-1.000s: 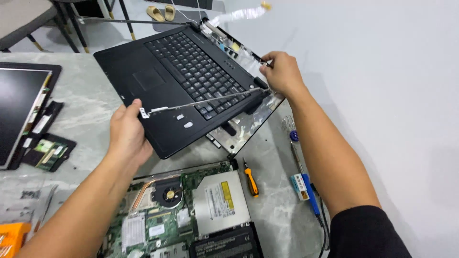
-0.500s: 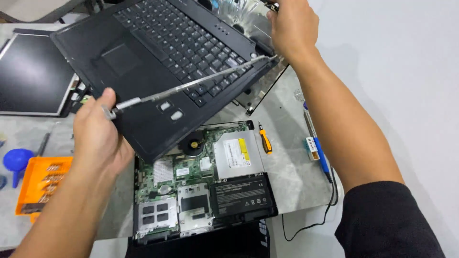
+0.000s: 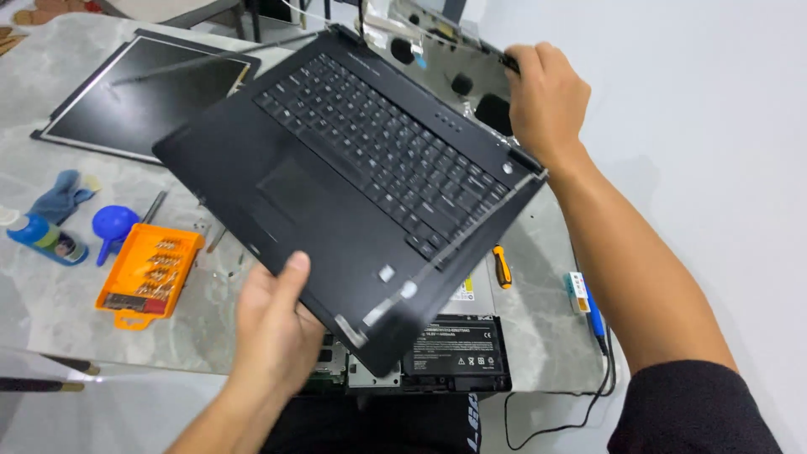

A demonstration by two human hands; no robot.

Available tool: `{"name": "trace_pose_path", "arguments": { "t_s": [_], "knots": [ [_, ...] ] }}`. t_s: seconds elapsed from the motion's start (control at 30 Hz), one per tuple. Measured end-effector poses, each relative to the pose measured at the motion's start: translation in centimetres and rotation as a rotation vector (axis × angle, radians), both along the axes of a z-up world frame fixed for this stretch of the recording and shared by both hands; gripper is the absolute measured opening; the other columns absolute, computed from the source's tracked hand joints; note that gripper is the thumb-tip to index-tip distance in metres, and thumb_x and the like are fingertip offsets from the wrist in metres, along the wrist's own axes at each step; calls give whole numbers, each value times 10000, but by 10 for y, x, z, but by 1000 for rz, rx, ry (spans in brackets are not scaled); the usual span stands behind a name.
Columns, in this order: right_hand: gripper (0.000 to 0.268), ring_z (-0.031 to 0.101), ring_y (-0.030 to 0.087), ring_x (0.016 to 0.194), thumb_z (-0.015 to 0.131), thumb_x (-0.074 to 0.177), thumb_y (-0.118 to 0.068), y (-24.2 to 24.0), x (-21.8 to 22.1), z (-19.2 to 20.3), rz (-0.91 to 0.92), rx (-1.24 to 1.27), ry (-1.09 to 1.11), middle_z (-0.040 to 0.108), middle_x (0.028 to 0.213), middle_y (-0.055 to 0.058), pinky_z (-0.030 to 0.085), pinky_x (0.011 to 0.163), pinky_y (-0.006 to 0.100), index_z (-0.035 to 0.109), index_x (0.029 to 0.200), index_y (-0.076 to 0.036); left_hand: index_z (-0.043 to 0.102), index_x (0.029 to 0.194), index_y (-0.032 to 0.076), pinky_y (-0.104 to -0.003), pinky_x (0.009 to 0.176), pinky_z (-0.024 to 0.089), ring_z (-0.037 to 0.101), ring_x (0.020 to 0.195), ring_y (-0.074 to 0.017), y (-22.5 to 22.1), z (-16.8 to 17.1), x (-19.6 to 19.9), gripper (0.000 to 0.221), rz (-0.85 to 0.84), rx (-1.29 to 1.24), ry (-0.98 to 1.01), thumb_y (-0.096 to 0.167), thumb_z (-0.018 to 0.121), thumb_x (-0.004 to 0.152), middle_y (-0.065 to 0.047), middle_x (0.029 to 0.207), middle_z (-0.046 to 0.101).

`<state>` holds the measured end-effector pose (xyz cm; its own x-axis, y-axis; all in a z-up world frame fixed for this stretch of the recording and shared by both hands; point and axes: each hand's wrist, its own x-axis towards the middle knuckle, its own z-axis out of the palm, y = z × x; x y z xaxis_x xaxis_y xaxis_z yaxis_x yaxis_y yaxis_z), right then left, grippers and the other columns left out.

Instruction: Disassembling and reassembling a laptop using a screwdriver to access internal components.

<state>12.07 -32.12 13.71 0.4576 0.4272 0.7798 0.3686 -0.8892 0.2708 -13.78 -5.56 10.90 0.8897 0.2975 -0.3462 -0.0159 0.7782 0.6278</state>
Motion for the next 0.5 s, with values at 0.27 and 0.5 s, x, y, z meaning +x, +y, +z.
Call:
{"name": "trace_pose_path", "arguments": {
  "t_s": [0.27, 0.5],
  "knots": [
    [226, 457, 136, 649, 606, 847, 4, 7, -12, -31, 94, -139, -270, 458, 738, -34, 222, 410, 262, 665, 987, -163, 546, 1142, -90, -484, 888, 497, 626, 1000, -374, -18, -77, -52, 413, 32, -67, 71, -115, 593, 733, -265, 1112, 653],
    [118, 504, 189, 705, 679, 930, -16, 9, -26, -68, 205, -142, -145, 517, 756, 1, 315, 481, 288, 670, 977, -124, 490, 1301, -19, -516, 1010, 464, 603, 1164, -416, -18, -52, -69, 641, -119, -161, 325, -150, 590, 681, -293, 1263, 630]
  ]
}}
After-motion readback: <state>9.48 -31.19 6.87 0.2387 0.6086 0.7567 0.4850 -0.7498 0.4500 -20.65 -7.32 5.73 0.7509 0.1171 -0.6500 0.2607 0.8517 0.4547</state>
